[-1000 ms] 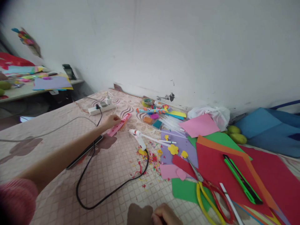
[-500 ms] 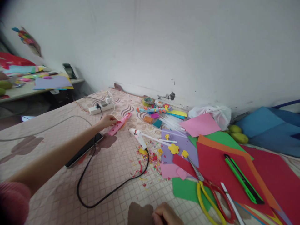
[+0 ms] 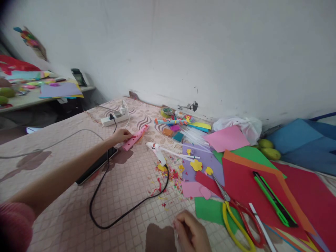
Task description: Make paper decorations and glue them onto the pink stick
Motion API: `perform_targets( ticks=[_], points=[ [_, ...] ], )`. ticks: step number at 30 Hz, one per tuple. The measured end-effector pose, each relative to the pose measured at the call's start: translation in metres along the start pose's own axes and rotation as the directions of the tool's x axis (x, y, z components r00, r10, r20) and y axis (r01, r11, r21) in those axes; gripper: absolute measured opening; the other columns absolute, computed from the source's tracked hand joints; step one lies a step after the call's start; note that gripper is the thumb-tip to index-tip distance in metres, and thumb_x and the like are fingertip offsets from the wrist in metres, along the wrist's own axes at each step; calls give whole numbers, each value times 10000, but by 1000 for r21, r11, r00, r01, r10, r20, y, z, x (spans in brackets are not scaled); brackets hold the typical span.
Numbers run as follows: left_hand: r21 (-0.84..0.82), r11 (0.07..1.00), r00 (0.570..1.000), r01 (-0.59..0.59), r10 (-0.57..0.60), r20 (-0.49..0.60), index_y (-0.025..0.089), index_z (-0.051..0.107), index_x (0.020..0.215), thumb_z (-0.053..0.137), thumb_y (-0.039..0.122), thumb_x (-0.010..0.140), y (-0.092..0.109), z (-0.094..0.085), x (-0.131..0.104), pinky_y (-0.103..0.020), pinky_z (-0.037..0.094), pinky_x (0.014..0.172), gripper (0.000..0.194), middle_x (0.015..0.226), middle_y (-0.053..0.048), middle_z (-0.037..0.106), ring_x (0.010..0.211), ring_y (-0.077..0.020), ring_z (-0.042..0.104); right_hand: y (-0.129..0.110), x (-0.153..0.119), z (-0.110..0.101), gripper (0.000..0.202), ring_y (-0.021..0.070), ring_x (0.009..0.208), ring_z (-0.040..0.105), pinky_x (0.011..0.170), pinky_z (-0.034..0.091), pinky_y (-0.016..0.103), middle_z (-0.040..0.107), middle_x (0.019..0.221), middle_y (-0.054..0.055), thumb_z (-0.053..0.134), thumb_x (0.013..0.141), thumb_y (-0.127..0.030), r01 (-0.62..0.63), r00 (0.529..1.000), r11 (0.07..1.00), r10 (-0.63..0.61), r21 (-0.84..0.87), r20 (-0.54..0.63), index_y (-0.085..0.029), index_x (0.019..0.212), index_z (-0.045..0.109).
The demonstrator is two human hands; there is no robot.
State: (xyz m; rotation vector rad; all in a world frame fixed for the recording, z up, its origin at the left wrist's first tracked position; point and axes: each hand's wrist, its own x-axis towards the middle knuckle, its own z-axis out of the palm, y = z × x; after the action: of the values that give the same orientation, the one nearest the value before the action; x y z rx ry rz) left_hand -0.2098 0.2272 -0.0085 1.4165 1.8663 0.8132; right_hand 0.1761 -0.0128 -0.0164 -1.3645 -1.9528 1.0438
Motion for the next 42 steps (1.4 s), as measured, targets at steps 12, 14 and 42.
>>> perform_targets(
  ticks=[12,14,42],
  points=[
    [-54,994,994,-98,94,-64,131,629,710,669,340,653,7,-5,-12,-200,442,548,220,660,-29,663,639,-135,608,-45,180,4,361,256,956,550,860,399,387,622,1019,97,618,723,-388,187,956,934,-244,-304,-161,-173,1013,598],
    [-55,986,985,-157,152,-84,138,636,738,660,348,656,14,-6,-24,-209,447,593,227,734,-36,679,699,-142,615,-45,196,13,337,263,935,555,820,405,360,641,965,88,657,682,-383,139,971,945,-190,-296,-148,-176,946,629],
    [322,334,379,-886,921,86,151,572,959,429,200,896,34,-10,-124,-259,492,734,164,885,-80,623,829,-137,584,-73,140,2,470,126,478,503,510,401,235,495,451,-10,473,820,-510,35,999,975,-42,218,27,-205,461,459]
  ],
)
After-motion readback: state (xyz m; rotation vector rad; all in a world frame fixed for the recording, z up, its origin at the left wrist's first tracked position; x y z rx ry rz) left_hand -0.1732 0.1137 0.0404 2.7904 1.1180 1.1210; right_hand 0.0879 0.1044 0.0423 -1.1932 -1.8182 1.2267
